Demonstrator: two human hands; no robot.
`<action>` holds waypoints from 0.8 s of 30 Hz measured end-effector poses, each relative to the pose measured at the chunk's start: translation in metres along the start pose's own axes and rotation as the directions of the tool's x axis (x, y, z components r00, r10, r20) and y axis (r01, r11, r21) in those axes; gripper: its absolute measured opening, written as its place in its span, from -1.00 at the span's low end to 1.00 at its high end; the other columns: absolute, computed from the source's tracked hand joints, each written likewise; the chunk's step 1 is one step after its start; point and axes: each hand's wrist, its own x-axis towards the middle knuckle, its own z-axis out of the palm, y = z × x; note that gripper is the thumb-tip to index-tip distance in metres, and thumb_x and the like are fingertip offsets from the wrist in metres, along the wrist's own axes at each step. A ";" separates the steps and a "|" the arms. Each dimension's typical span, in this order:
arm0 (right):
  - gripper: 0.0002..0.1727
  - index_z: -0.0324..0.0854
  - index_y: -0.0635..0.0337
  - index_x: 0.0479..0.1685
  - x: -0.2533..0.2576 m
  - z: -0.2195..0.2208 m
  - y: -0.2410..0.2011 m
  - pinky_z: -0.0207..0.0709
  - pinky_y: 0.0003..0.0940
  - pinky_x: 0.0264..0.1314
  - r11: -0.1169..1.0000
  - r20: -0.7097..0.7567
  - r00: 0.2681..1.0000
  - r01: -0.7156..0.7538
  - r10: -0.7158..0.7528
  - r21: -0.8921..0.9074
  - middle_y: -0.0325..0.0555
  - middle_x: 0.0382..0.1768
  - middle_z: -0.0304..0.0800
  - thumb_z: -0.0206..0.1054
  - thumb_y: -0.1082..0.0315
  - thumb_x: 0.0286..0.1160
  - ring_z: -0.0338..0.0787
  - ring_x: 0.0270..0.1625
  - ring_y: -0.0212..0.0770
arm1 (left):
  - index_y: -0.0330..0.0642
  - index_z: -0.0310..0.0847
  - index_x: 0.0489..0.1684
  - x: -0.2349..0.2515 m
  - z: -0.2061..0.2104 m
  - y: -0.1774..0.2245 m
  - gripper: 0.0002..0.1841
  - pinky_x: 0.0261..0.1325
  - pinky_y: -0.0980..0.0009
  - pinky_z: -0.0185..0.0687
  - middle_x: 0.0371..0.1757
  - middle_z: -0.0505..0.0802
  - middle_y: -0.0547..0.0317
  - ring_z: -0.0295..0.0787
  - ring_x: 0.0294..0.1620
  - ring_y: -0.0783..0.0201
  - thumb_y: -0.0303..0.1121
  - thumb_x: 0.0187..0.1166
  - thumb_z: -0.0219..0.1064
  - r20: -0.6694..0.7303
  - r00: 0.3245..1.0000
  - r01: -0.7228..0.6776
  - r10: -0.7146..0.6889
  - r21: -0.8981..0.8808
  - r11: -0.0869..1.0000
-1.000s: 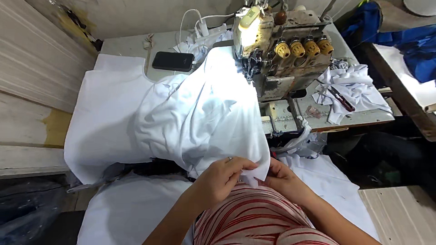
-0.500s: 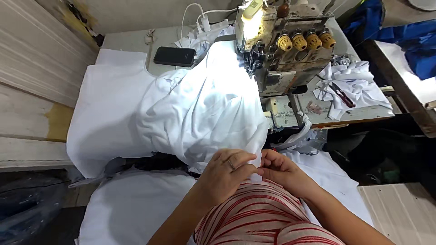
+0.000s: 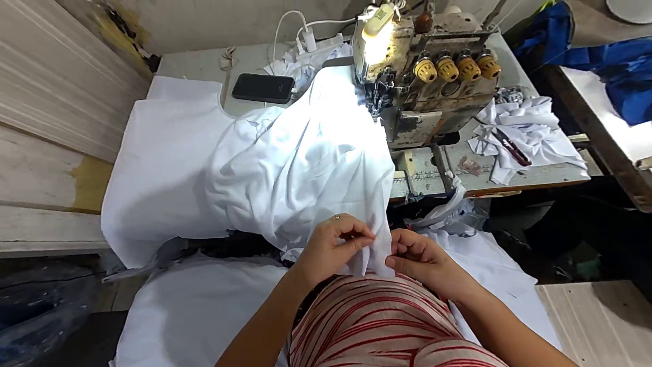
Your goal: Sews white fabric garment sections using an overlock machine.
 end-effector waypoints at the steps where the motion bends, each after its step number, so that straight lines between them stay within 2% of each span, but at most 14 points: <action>1: -0.77 0.64 0.08 0.10 0.000 0.000 0.000 0.66 -0.64 -0.03 1.000 0.005 1.000 0.004 -0.004 0.002 -0.49 -0.19 0.83 0.32 0.50 0.54 0.77 -0.16 -0.61 | -0.40 0.75 -0.15 0.002 -0.005 0.001 -0.84 0.07 0.61 0.72 -0.12 0.85 0.20 0.77 -0.08 0.59 -0.43 0.62 0.35 -0.012 0.999 0.030 -0.031 -0.031 0.999; 3: -0.79 0.64 0.07 0.08 0.000 -0.002 0.000 0.66 -0.64 -0.05 1.000 0.005 1.000 0.016 -0.016 0.005 -0.50 -0.20 0.82 0.33 0.49 0.55 0.76 -0.17 -0.61 | -0.29 0.68 -0.11 0.008 -0.018 0.008 -0.81 0.20 0.48 0.70 -0.08 0.86 0.30 0.79 0.02 0.53 -0.44 0.74 0.14 -0.066 0.991 0.111 -0.120 -0.124 0.986; 5: -0.80 0.65 0.05 0.08 0.001 -0.005 0.000 0.67 -0.64 -0.05 1.000 0.006 1.000 0.025 -0.025 0.007 -0.50 -0.19 0.83 0.34 0.47 0.56 0.77 -0.16 -0.61 | 0.03 0.60 -0.13 0.015 -0.031 0.015 -0.76 0.25 0.37 0.73 -0.11 0.89 0.43 0.84 0.03 0.45 -0.36 0.82 -0.03 -0.137 0.976 0.130 -0.171 -0.267 0.955; 7: -0.79 0.65 0.05 0.09 0.001 -0.005 0.000 0.67 -0.64 -0.03 1.000 0.008 1.000 0.027 -0.027 0.012 -0.50 -0.17 0.84 0.34 0.47 0.56 0.78 -0.14 -0.60 | 0.18 0.55 -0.11 0.019 -0.038 0.019 -0.82 0.25 0.36 0.74 -0.08 0.88 0.47 0.84 0.07 0.43 -0.28 0.82 0.02 -0.130 0.984 0.081 -0.122 -0.284 0.955; 8: -0.79 0.65 0.05 0.09 0.000 -0.004 0.000 0.68 -0.63 -0.03 1.000 0.007 1.000 0.025 -0.025 0.016 -0.50 -0.17 0.84 0.34 0.47 0.56 0.78 -0.15 -0.60 | 0.10 0.54 -0.08 0.018 -0.035 0.019 -0.94 0.23 0.40 0.74 -0.04 0.86 0.46 0.82 0.09 0.46 -0.28 0.76 0.16 -0.105 0.991 0.065 -0.088 -0.201 0.978; 10: -0.78 0.64 0.06 0.10 0.001 -0.002 0.000 0.68 -0.63 -0.04 1.000 0.007 1.000 0.021 -0.022 0.019 -0.50 -0.18 0.84 0.33 0.49 0.55 0.78 -0.16 -0.60 | -0.22 0.60 0.00 0.013 -0.018 0.022 -0.63 0.18 0.47 0.63 0.03 0.81 0.28 0.72 0.13 0.49 -0.16 0.44 0.51 -0.006 0.998 0.063 -0.063 0.010 0.998; 11: -0.77 0.63 0.08 0.11 0.001 -0.002 0.001 0.68 -0.62 -0.03 1.000 0.006 1.000 0.019 -0.019 0.016 -0.49 -0.18 0.84 0.33 0.49 0.56 0.78 -0.16 -0.60 | -0.31 0.66 -0.01 0.011 -0.008 0.024 -0.53 0.14 0.48 0.60 0.03 0.80 0.16 0.70 0.11 0.44 -0.14 0.30 0.61 0.035 0.996 0.072 -0.076 0.103 0.992; 12: -0.78 0.62 0.09 0.11 0.001 -0.002 0.002 0.68 -0.62 -0.03 1.000 -0.001 1.000 0.018 -0.018 -0.001 -0.48 -0.19 0.84 0.33 0.49 0.55 0.78 -0.16 -0.60 | -0.33 0.69 -0.04 0.009 0.000 0.024 -0.54 0.10 0.50 0.59 0.01 0.79 0.07 0.69 0.07 0.40 -0.16 0.27 0.64 0.063 0.994 0.071 -0.084 0.176 0.982; 14: -0.81 0.61 0.11 0.05 0.001 -0.001 0.002 0.68 -0.63 -0.05 0.997 -0.027 1.000 0.007 -0.009 -0.071 -0.49 -0.23 0.81 0.32 0.49 0.53 0.77 -0.17 -0.60 | -0.35 0.77 -0.14 0.007 0.009 0.016 -0.74 0.05 0.57 0.67 -0.09 0.84 0.02 0.77 -0.04 0.41 -0.30 0.44 0.53 0.043 0.997 0.054 -0.065 0.213 0.975; 17: -0.83 0.60 0.10 0.02 0.000 -0.004 0.002 0.65 -0.66 -0.09 0.996 -0.012 1.000 0.003 -0.004 -0.092 -0.51 -0.26 0.76 0.32 0.49 0.53 0.73 -0.20 -0.62 | -0.39 0.73 -0.15 0.008 -0.003 0.008 -0.84 0.01 0.64 0.68 -0.22 0.84 0.28 0.73 -0.17 0.64 -0.44 0.63 0.30 -0.032 0.991 0.133 -0.133 0.010 0.991; 19: -0.83 0.60 0.08 0.01 0.000 -0.007 0.002 0.63 -0.68 -0.11 0.996 0.004 1.000 0.001 0.000 -0.084 -0.54 -0.27 0.74 0.31 0.49 0.53 0.71 -0.22 -0.65 | -0.22 0.70 -0.10 0.008 -0.021 0.011 -0.81 0.05 0.57 0.67 -0.24 0.82 0.47 0.72 -0.16 0.67 -0.38 0.73 0.16 -0.171 0.969 0.161 -0.179 -0.114 0.980; 21: -0.82 0.60 0.05 0.01 0.001 -0.009 0.002 0.62 -0.68 -0.12 0.998 0.014 1.000 -0.008 0.009 -0.061 -0.54 -0.27 0.75 0.30 0.49 0.53 0.71 -0.23 -0.65 | 0.14 0.72 -0.09 0.012 -0.042 0.023 -0.75 0.04 0.52 0.71 -0.20 0.83 0.62 0.75 -0.12 0.65 -0.16 0.80 0.08 -0.364 0.920 0.082 -0.145 -0.183 0.980; 22: -0.80 0.60 0.04 0.03 0.001 -0.009 0.002 0.62 -0.67 -0.12 0.999 0.020 1.000 -0.015 0.016 -0.040 -0.54 -0.25 0.76 0.30 0.50 0.53 0.72 -0.22 -0.64 | 0.29 0.71 -0.07 0.016 -0.050 0.034 -0.74 0.00 0.58 0.72 -0.18 0.82 0.71 0.75 -0.14 0.69 -0.10 0.84 0.04 -0.440 0.895 0.004 -0.076 -0.162 0.987; 24: -0.77 0.59 0.02 0.05 0.001 -0.010 0.003 0.64 -0.65 -0.07 1.000 0.043 0.999 -0.029 0.029 0.009 -0.53 -0.22 0.78 0.30 0.52 0.52 0.74 -0.17 -0.62 | 0.38 0.64 -0.01 0.027 -0.057 0.055 -0.76 -0.14 0.74 0.67 -0.20 0.77 0.81 0.70 -0.22 0.79 -0.06 0.86 0.00 -0.507 0.849 -0.169 0.147 0.002 0.986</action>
